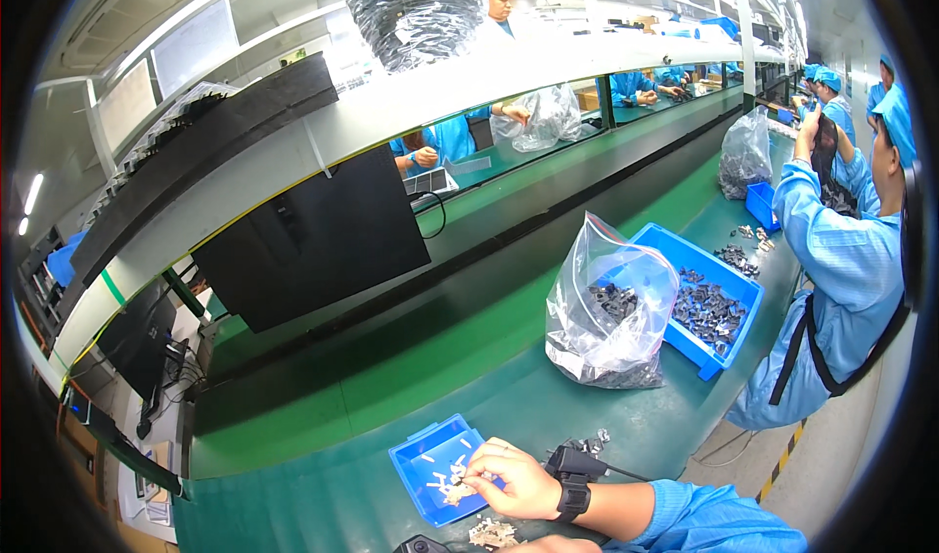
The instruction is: Assembling and sorting small white plastic clips and dark metal components into bins on a factory assembly line.
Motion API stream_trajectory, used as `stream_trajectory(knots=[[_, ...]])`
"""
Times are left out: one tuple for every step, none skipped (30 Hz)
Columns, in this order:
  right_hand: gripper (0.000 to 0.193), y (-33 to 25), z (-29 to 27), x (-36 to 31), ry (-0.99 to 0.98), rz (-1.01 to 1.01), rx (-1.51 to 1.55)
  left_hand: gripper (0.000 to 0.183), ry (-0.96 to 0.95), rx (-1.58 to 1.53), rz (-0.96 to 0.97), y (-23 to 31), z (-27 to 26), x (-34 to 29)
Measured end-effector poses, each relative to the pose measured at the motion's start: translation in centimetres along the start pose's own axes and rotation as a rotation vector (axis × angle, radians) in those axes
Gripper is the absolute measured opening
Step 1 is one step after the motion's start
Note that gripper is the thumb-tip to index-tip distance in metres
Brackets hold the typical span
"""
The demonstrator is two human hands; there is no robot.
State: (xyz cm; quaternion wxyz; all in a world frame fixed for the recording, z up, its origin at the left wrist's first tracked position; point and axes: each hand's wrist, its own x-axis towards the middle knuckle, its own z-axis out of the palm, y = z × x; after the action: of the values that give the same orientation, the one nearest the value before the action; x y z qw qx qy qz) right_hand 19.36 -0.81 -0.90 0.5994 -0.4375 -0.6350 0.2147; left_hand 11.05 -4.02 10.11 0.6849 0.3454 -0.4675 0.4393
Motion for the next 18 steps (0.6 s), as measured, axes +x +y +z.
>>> stream_trajectory(knots=[[0.002,0.1,0.0,0.0,0.007,0.002,0.011,0.062,0.163,-0.039,-0.169,0.7,1.9,1.2],[0.002,0.2,0.1,0.1,0.007,0.004,0.008,0.072,0.326,-0.078,-0.338,1.1,3.2,2.2],[0.002,0.3,0.0,0.0,0.013,-0.002,0.011,0.072,0.330,-0.085,-0.340,0.9,3.7,2.0],[0.002,0.4,-0.1,0.0,0.019,-0.008,0.014,0.081,0.361,-0.198,-0.353,0.8,4.1,1.6],[0.002,0.5,-0.2,-0.1,0.022,-0.001,0.010,0.090,0.392,-0.311,-0.366,0.5,4.6,1.5],[0.002,0.3,-0.3,-0.1,0.019,-0.002,0.009,0.102,0.470,-0.340,-0.301,-0.2,5.8,1.6],[0.003,0.3,-0.1,0.0,0.016,-0.005,0.006,0.103,0.470,-0.301,-0.299,0.1,5.9,1.8],[0.003,0.3,-0.1,0.0,0.011,0.000,0.009,0.103,0.457,-0.267,-0.307,0.4,5.8,1.8],[0.003,0.2,-0.1,0.0,0.010,0.004,0.005,0.103,0.445,-0.238,-0.323,0.7,5.7,1.8],[0.003,0.2,-0.2,0.0,0.010,0.000,0.000,0.103,0.429,-0.214,-0.339,1.1,5.4,1.8],[0.003,0.2,-0.2,0.0,0.011,-0.003,-0.006,0.103,0.413,-0.194,-0.359,1.5,5.1,1.8],[0.003,0.3,0.1,0.0,0.002,-0.001,-0.008,0.103,0.393,-0.160,-0.373,2.1,4.8,1.6],[0.003,0.4,-0.1,0.0,-0.003,-0.017,-0.017,0.103,0.375,-0.143,-0.401,2.2,4.6,1.3],[0.003,0.5,-0.2,0.0,-0.008,-0.032,-0.028,0.103,0.352,-0.119,-0.417,2.6,4.4,1.2],[0.003,0.4,-0.2,0.0,-0.007,-0.026,-0.041,0.103,0.329,-0.095,-0.440,3.1,4.0,1.1],[0.003,0.3,-0.1,0.1,-0.014,-0.035,-0.028,0.103,0.303,-0.074,-0.464,3.5,3.9,1.1],[0.003,0.3,0.0,0.2,-0.022,-0.043,-0.015,0.103,0.283,-0.056,-0.479,3.9,3.7,1.0],[0.002,0.8,0.0,0.0,-0.036,-0.052,-0.001,0.103,0.264,-0.042,-0.494,4.1,3.6,0.9]])
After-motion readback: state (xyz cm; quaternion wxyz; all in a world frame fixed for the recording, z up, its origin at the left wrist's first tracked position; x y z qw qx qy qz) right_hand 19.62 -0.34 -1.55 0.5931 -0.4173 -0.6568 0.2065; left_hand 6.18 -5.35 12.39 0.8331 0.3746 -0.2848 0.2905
